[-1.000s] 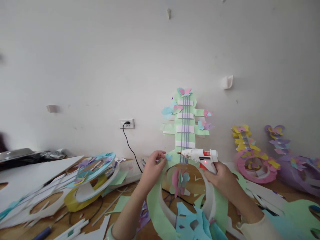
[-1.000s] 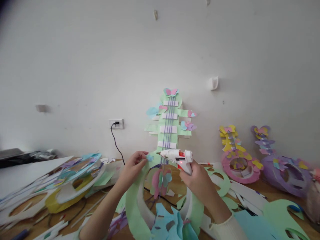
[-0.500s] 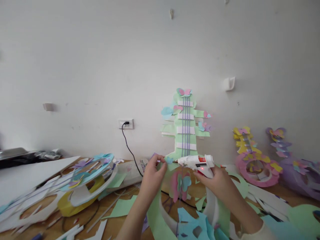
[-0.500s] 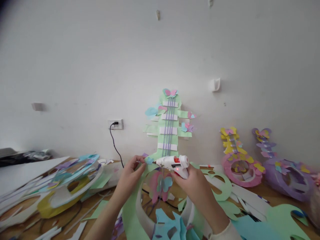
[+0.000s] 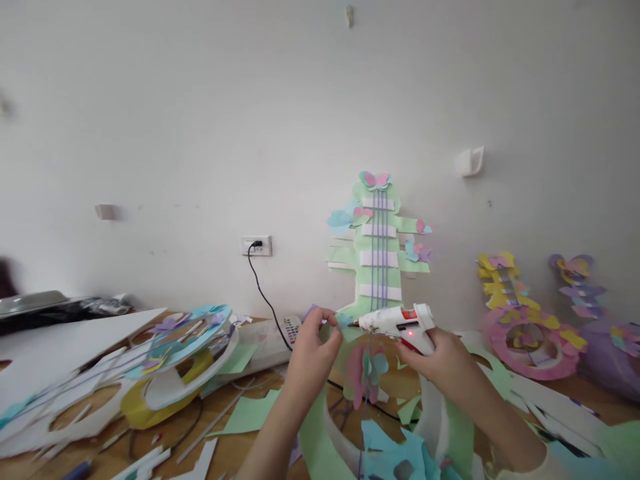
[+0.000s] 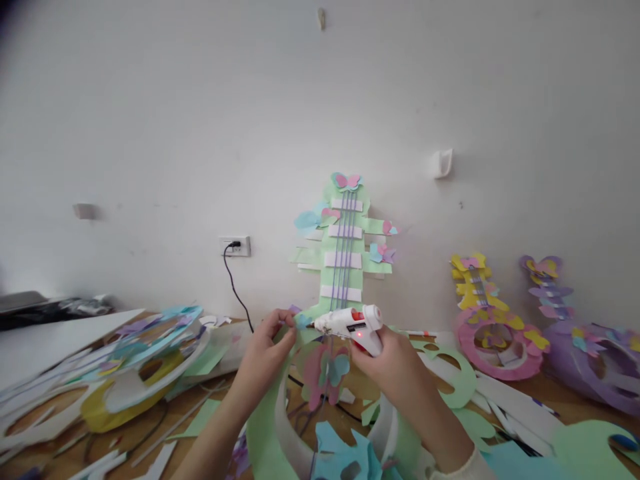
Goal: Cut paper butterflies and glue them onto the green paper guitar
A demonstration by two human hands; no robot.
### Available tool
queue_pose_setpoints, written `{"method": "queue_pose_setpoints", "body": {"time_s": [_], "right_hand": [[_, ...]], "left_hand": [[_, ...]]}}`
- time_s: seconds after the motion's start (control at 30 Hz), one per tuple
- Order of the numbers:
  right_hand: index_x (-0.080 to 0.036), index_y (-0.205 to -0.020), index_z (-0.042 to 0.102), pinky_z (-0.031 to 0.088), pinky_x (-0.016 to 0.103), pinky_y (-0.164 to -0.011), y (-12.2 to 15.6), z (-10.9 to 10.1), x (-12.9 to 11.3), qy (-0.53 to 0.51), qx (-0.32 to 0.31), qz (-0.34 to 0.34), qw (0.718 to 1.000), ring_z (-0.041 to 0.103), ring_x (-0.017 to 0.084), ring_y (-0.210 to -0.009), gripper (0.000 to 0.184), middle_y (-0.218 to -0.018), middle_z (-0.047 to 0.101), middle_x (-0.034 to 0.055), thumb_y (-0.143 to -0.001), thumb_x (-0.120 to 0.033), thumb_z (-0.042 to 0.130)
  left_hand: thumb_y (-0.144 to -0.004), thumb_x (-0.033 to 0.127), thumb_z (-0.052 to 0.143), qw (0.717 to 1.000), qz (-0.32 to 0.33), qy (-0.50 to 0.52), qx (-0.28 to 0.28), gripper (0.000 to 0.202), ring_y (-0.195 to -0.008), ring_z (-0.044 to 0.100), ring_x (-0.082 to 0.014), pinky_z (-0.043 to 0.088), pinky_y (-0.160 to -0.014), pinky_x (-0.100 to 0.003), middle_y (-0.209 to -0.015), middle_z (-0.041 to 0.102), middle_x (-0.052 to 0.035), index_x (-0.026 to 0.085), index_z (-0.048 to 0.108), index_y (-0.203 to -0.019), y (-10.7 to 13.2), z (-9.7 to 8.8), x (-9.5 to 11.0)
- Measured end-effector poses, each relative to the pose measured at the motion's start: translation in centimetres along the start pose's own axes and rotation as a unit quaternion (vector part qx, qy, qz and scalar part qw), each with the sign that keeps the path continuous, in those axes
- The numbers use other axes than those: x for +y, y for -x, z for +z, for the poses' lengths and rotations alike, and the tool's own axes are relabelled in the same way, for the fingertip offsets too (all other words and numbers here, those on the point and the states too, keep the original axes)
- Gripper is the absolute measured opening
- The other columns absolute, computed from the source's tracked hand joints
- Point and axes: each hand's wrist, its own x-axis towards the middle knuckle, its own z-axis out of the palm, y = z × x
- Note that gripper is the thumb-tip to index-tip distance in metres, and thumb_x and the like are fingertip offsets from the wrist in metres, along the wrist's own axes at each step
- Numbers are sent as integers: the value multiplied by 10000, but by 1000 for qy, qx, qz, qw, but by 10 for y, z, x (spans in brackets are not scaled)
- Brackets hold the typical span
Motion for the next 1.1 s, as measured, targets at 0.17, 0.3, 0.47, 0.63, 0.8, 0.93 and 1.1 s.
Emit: {"method": "queue_pose_setpoints", "body": {"time_s": [0.17,0.3,0.47,0.63,0.8,0.93,1.1], "right_hand": [[-218,-612,542,372,270,-498,-5,1,5,10,-20,17,1000,542,180,-528,214,-538,583,3,-668,-422,580],[-214,-624,537,365,271,-510,-4,2,5,10,-6,5,1000,546,177,-539,136,-554,587,5,-671,-338,566],[-212,-637,553,352,271,-500,-2,0,3,10,-16,12,1000,545,178,-528,69,-547,580,-1,-651,-278,565],[-221,-593,518,333,263,-495,-1,0,1,-4,-7,8,1000,517,160,-510,65,-517,552,-16,-636,-235,564],[-226,-561,471,306,264,-491,0,-1,-2,0,-12,19,1000,468,145,-486,109,-499,497,-32,-630,-228,556],[-230,-554,455,301,264,-489,0,-1,-3,1,-11,17,1000,448,141,-484,118,-493,473,-37,-626,-220,548],[-230,-550,450,298,258,-479,-2,-1,-1,4,-24,27,999,436,135,-473,128,-480,470,-40,-606,-230,566]], "left_hand": [[-709,176,461,1000,17,-1,-7,65,-839,567,-207,451,-770,-328,-805,570,-13,238,453,-727,0,-1,2],[-701,169,453,999,30,-13,-16,77,-850,553,-213,435,-806,-344,-811,558,-14,241,445,-726,0,-1,1],[-693,168,451,999,35,-29,-14,80,-833,554,-206,428,-796,-320,-801,559,-8,245,445,-715,1,-2,3],[-697,149,453,998,43,-34,-12,95,-824,554,-208,429,-791,-325,-791,558,-6,244,449,-700,2,-2,3],[-695,132,448,998,48,-39,-17,111,-825,542,-204,420,-789,-321,-800,541,-6,243,451,-706,2,-2,3],[-700,130,448,998,50,-37,-16,112,-830,537,-201,413,-796,-319,-808,534,-4,242,458,-709,3,-2,4],[-691,133,448,998,52,-33,-22,111,-845,538,-207,410,-809,-327,-814,536,-8,243,447,-706,3,-2,3]]}}
